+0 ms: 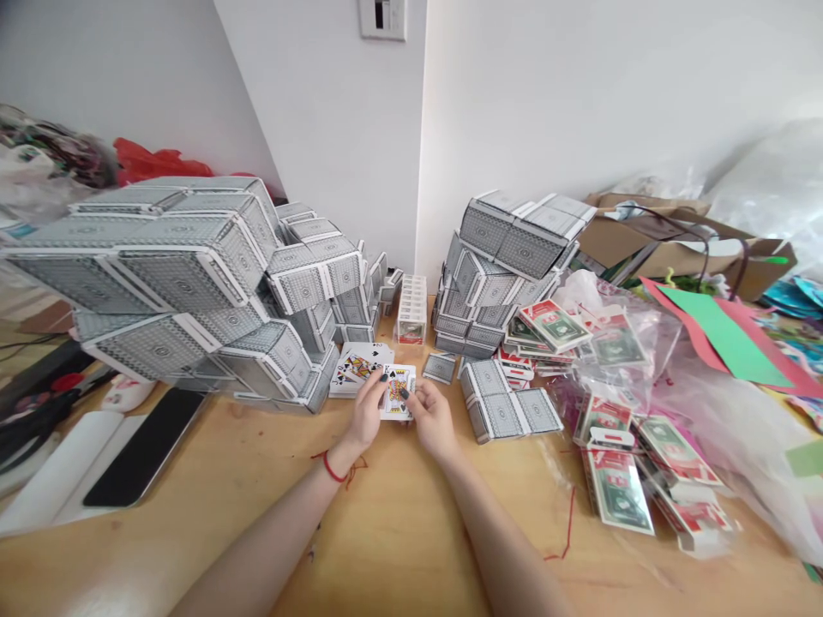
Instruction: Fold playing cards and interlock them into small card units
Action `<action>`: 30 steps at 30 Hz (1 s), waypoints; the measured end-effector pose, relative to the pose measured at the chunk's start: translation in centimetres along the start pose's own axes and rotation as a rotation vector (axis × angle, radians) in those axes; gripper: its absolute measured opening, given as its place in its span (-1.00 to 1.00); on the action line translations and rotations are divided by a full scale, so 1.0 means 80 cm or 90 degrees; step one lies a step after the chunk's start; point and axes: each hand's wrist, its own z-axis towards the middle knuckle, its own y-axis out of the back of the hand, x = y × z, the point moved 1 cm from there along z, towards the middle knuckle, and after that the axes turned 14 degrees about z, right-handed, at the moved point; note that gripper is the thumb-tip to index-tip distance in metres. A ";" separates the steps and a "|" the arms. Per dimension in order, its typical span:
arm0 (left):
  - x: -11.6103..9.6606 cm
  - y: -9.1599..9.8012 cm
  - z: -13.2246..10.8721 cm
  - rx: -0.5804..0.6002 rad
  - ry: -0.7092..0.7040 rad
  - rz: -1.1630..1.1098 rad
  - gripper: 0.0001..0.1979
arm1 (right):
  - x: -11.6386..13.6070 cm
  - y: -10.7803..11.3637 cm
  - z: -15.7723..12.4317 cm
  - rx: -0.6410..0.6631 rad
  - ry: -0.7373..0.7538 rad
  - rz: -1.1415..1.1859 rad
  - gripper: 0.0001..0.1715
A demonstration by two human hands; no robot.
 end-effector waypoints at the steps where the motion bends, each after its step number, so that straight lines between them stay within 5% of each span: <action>1: 0.001 0.001 0.000 -0.006 -0.021 0.017 -0.79 | 0.000 0.000 0.000 0.000 0.002 0.014 -0.64; 6: -0.005 0.003 0.000 0.037 -0.112 0.029 -0.74 | 0.003 -0.002 -0.001 0.002 -0.029 0.065 -0.56; 14: -0.006 0.003 -0.006 0.055 -0.111 0.017 -0.67 | 0.000 0.001 0.001 -0.011 -0.024 0.085 -0.76; 30: -0.001 0.001 -0.005 0.086 -0.068 -0.026 -0.79 | 0.002 0.003 0.001 -0.039 -0.036 0.045 -0.81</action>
